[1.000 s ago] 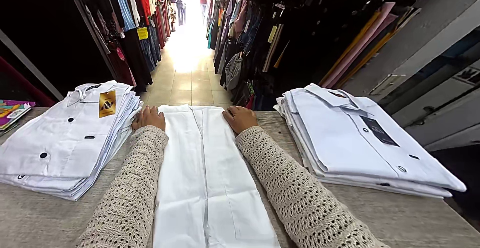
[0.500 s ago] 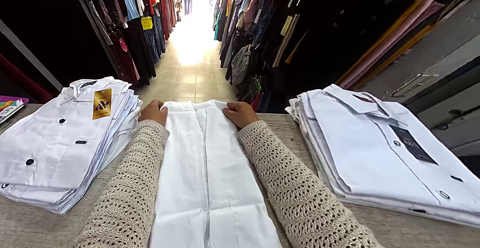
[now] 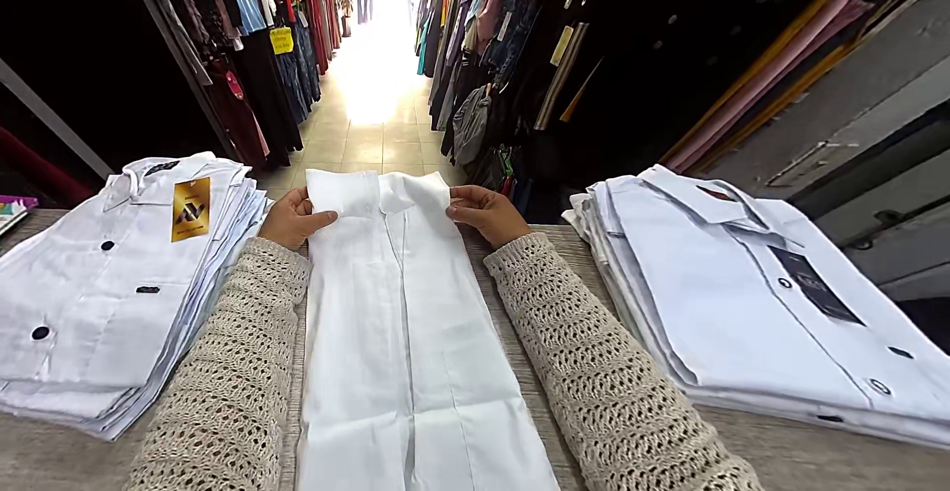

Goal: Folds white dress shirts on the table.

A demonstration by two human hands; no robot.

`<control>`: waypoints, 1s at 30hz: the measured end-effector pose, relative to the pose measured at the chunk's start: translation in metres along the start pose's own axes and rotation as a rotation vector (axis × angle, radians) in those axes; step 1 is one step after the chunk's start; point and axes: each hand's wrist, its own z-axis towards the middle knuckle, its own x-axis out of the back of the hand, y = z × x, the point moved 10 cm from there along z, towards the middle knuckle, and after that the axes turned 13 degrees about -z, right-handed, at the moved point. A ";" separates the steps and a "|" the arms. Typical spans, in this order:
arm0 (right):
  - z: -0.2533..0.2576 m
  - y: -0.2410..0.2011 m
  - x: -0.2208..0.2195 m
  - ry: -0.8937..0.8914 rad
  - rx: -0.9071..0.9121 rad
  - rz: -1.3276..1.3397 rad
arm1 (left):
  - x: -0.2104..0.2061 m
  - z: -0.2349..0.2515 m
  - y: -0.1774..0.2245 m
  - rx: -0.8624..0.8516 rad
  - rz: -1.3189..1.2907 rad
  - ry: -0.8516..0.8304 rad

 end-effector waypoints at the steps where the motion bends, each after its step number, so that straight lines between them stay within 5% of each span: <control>1: -0.001 0.000 -0.002 -0.016 -0.028 -0.012 | -0.001 0.000 0.000 0.005 -0.012 0.001; 6: -0.001 -0.001 -0.004 -0.036 0.018 0.018 | 0.005 0.003 -0.002 -0.059 -0.034 0.025; 12: -0.002 -0.001 0.001 -0.028 0.080 -0.028 | 0.000 -0.003 0.014 -0.270 -0.145 -0.191; 22: -0.001 -0.007 0.003 -0.067 0.290 -0.302 | -0.012 -0.026 0.017 -0.186 -0.044 -0.306; 27: -0.004 -0.024 0.008 0.055 0.297 -0.442 | -0.003 -0.018 0.017 -0.193 0.124 -0.199; 30: -0.006 -0.036 -0.009 -0.060 0.327 -0.543 | 0.001 -0.012 0.010 -0.147 0.226 -0.153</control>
